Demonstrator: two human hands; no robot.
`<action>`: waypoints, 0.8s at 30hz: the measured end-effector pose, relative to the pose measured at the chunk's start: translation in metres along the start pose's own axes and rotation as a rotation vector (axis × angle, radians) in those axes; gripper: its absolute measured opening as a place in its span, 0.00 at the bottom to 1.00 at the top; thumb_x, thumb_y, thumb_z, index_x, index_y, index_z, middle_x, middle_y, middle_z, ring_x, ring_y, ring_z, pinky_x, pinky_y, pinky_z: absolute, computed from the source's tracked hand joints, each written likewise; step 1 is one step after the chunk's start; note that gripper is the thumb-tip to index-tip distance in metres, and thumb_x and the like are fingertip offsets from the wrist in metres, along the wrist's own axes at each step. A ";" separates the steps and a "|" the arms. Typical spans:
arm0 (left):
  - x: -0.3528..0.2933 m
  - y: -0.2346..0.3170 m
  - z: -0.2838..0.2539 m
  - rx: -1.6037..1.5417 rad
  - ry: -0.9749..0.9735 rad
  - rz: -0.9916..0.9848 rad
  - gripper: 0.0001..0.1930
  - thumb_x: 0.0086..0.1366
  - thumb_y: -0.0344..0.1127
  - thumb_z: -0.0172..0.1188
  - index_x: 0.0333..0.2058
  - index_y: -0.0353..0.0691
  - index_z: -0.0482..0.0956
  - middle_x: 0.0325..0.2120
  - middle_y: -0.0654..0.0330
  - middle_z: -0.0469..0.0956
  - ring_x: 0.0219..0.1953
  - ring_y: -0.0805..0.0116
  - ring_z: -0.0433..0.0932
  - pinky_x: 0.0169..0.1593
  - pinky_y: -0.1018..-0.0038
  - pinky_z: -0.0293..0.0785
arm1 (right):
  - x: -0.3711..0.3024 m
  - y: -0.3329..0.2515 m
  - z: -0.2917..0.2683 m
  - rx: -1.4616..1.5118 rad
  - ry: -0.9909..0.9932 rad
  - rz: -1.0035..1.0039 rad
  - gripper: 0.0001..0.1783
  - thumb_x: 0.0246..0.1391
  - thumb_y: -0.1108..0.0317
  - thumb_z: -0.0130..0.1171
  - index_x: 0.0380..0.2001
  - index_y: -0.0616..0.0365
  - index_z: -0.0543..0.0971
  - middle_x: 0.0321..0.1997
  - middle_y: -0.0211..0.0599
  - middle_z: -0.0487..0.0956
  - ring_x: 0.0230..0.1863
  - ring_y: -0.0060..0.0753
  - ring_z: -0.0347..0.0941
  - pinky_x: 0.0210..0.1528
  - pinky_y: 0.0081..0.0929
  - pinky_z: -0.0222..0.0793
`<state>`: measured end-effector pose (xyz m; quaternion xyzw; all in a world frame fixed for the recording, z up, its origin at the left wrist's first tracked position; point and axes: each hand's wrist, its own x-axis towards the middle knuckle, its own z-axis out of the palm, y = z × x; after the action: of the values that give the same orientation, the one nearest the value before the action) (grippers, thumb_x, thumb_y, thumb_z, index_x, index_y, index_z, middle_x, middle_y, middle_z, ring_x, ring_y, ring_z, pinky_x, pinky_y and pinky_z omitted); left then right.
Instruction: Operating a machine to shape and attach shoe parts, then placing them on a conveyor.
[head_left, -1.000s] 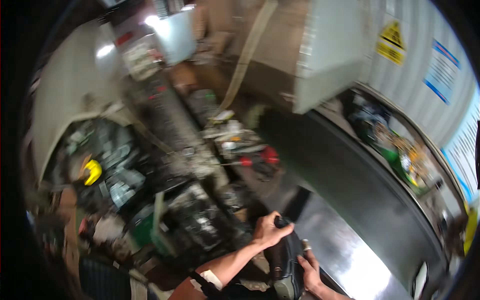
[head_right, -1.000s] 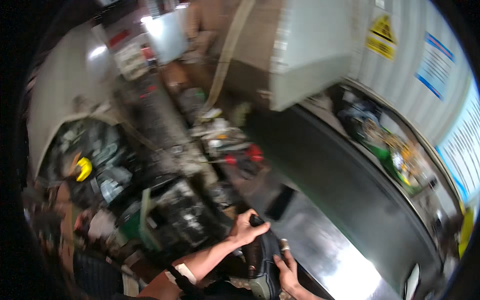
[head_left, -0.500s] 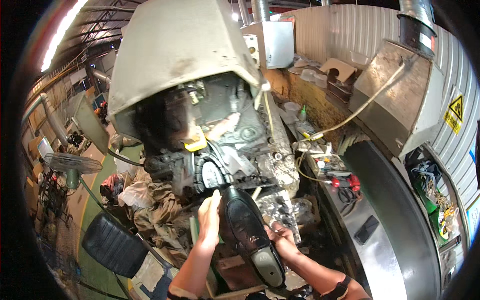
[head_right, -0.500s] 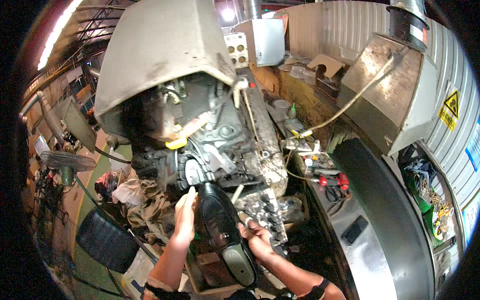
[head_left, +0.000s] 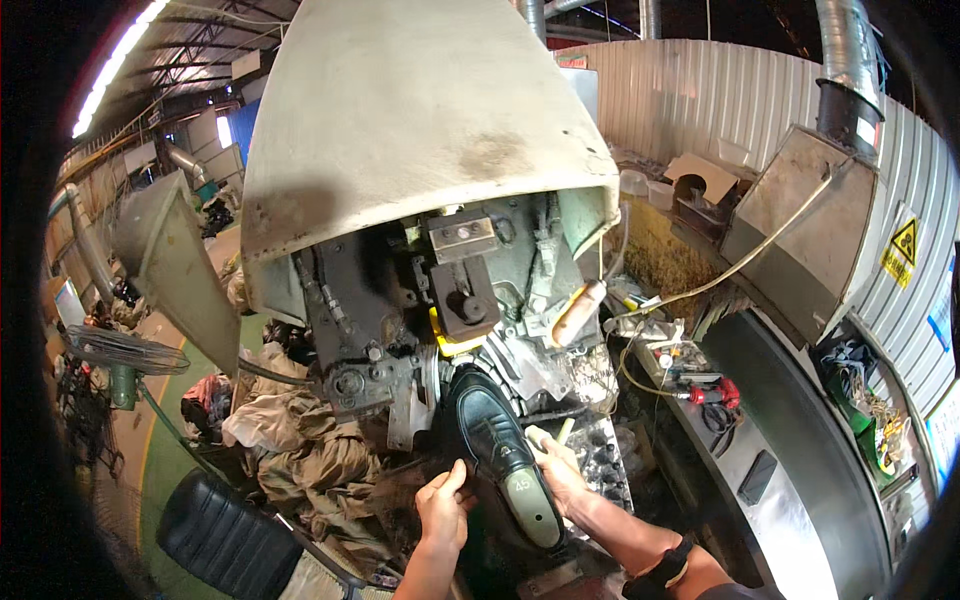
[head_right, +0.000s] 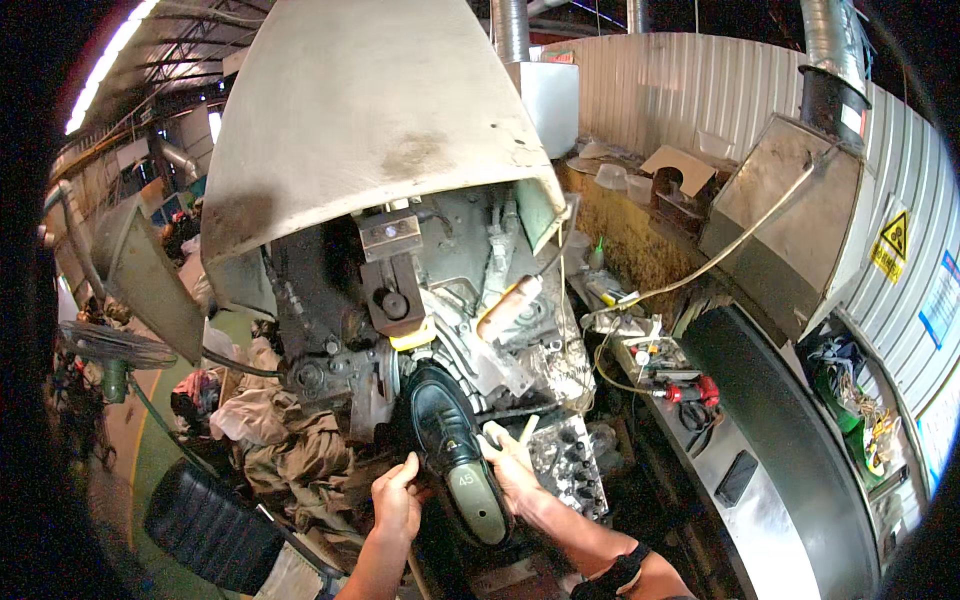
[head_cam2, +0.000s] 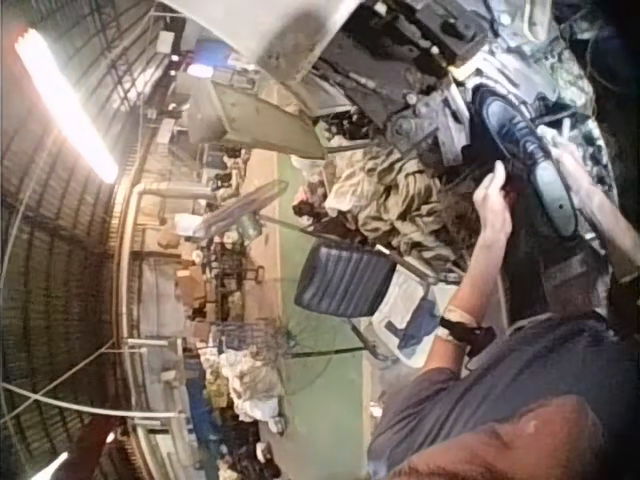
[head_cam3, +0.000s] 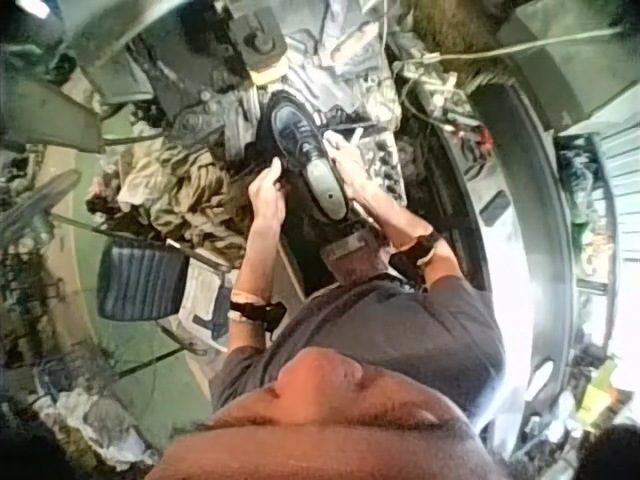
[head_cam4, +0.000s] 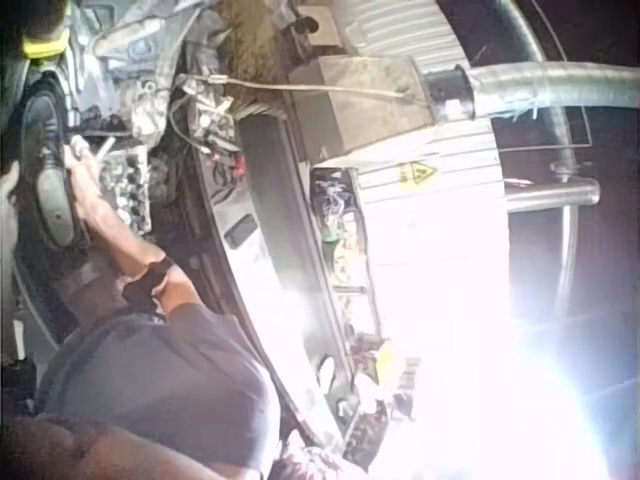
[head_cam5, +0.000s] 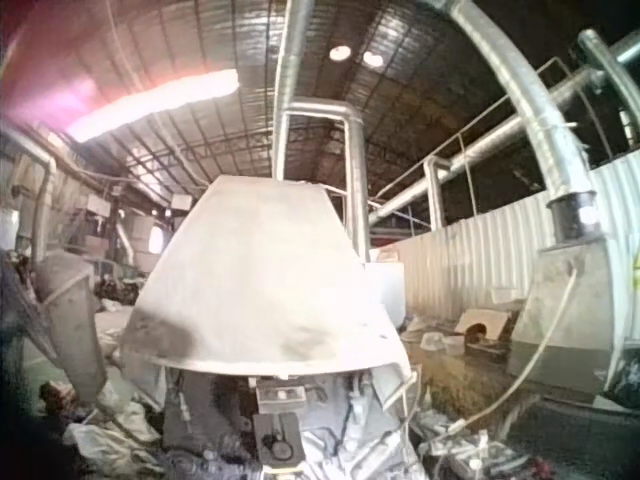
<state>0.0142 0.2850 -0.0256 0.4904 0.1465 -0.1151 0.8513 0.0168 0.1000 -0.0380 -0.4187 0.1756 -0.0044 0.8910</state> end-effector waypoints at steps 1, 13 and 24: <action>0.006 0.002 -0.001 0.003 0.017 -0.021 0.09 0.68 0.40 0.65 0.34 0.41 0.83 0.31 0.63 0.84 0.32 0.72 0.80 0.38 0.71 0.71 | 0.007 0.002 0.002 -0.008 0.005 -0.003 0.32 0.57 0.83 0.53 0.66 0.63 0.66 0.56 0.44 0.78 0.47 0.32 0.80 0.48 0.30 0.79; 0.043 0.020 -0.003 -0.140 -0.038 -0.276 0.11 0.69 0.40 0.62 0.41 0.39 0.81 0.37 0.60 0.83 0.39 0.64 0.79 0.46 0.64 0.73 | 0.029 -0.017 0.009 -0.132 0.025 0.136 0.28 0.63 0.64 0.63 0.60 0.68 0.69 0.57 0.45 0.75 0.62 0.29 0.66 0.60 0.27 0.70; 0.072 -0.049 -0.013 -0.165 -0.004 0.024 0.12 0.70 0.40 0.63 0.27 0.45 0.80 0.26 0.65 0.79 0.28 0.70 0.76 0.35 0.72 0.70 | 0.069 0.021 -0.036 -0.112 -0.092 -0.024 0.41 0.61 0.63 0.65 0.70 0.67 0.58 0.64 0.41 0.73 0.78 0.24 0.32 0.77 0.29 0.17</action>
<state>0.0627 0.2679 -0.0970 0.4203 0.1478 -0.0934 0.8904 0.0671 0.0764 -0.0956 -0.4700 0.1292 0.0140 0.8731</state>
